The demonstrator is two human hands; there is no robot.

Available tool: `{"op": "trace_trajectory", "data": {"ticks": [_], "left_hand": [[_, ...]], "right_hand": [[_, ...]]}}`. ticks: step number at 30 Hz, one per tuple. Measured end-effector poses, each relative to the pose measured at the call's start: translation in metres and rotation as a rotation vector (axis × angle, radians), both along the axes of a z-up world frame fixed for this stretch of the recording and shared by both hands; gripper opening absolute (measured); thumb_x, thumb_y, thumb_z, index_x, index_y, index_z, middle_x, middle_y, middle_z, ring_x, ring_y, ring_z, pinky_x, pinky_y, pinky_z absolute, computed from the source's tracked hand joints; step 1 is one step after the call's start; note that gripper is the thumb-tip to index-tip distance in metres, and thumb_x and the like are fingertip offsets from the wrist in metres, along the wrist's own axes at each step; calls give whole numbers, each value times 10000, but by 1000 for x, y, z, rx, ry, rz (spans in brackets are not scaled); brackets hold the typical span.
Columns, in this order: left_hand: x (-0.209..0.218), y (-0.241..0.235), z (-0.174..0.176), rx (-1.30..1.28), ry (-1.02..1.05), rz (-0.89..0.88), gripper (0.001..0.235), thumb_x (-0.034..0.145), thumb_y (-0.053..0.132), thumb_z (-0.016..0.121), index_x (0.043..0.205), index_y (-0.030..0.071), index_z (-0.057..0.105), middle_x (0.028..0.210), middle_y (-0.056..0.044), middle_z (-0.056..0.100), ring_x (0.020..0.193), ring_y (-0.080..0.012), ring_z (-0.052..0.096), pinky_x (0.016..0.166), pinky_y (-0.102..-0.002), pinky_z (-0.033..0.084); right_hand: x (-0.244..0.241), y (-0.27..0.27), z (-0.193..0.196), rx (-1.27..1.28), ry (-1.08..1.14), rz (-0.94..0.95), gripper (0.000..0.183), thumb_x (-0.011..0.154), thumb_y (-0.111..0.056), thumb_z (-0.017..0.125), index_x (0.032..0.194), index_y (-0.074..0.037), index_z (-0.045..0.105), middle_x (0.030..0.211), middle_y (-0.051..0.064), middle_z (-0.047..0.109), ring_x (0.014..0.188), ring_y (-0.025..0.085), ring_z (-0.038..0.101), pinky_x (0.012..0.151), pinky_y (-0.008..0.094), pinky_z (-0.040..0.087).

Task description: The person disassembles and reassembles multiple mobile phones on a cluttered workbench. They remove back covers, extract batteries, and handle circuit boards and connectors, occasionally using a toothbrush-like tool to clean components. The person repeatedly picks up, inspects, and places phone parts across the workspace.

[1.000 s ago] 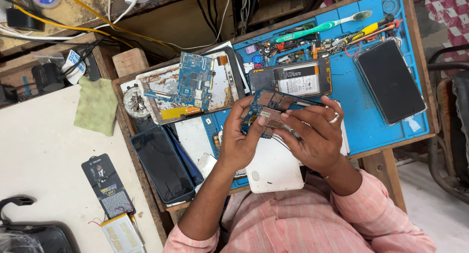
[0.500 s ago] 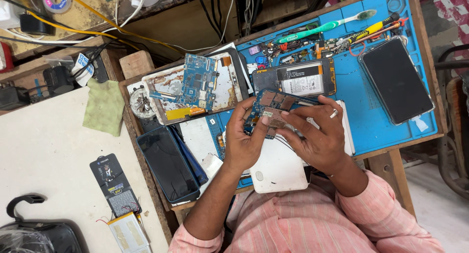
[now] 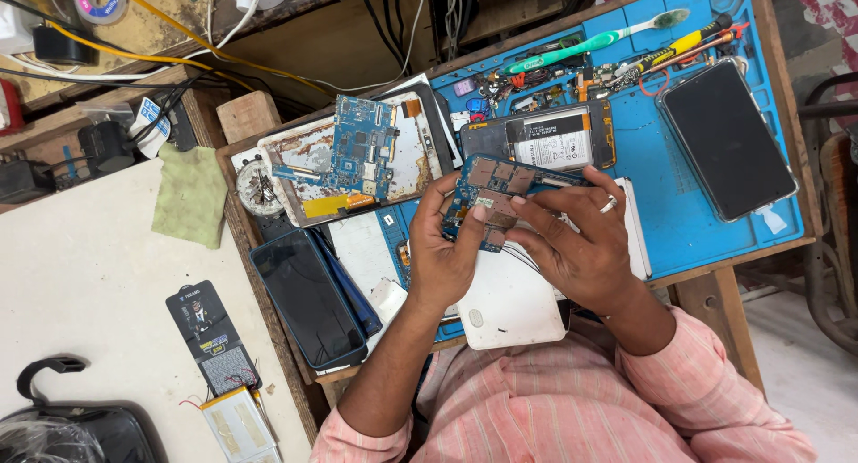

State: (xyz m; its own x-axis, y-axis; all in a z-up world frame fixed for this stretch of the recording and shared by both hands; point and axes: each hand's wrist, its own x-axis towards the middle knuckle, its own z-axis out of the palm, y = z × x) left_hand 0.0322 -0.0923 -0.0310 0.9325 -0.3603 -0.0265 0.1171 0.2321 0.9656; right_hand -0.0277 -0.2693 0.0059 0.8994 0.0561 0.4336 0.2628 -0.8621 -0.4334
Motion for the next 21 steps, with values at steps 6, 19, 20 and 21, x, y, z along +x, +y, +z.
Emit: {"op": "trace_trajectory", "data": {"ticks": [6, 19, 20, 21], "left_hand": [[1, 1, 1, -3, 37, -26, 360, 1067, 119, 606, 1388, -8, 504, 1179, -138, 714, 1062, -118, 684, 866, -260, 581], [0, 0, 4, 24, 0, -37, 369, 1062, 108, 613, 1393, -8, 495, 1208, -140, 702, 1083, -113, 663, 868, -259, 570], [0, 0, 4, 24, -2, -39, 372, 1062, 108, 614, 1395, -8, 494, 1205, -140, 705, 1083, -114, 666, 875, -260, 569], [0, 0, 4, 24, -3, -40, 375, 1062, 108, 615, 1397, -9, 493, 1202, -140, 708, 1083, -115, 669, 881, -261, 568]], "right_hand": [[0, -2, -2, 59, -72, 8, 408, 798, -269, 936, 1120, -95, 753, 1042, 14, 712, 962, 171, 646, 1162, 464, 372], [2, -5, -5, 49, -83, 18, 351, 799, -219, 930, 1071, -76, 760, 988, 28, 715, 892, 170, 660, 1159, 467, 386], [3, -5, -5, 46, -92, 25, 348, 802, -220, 929, 1067, -74, 758, 983, 28, 714, 882, 165, 665, 1162, 469, 386], [3, -6, -5, 42, -99, 32, 344, 805, -221, 928, 1063, -72, 756, 978, 27, 714, 873, 160, 670, 1164, 472, 385]]}}
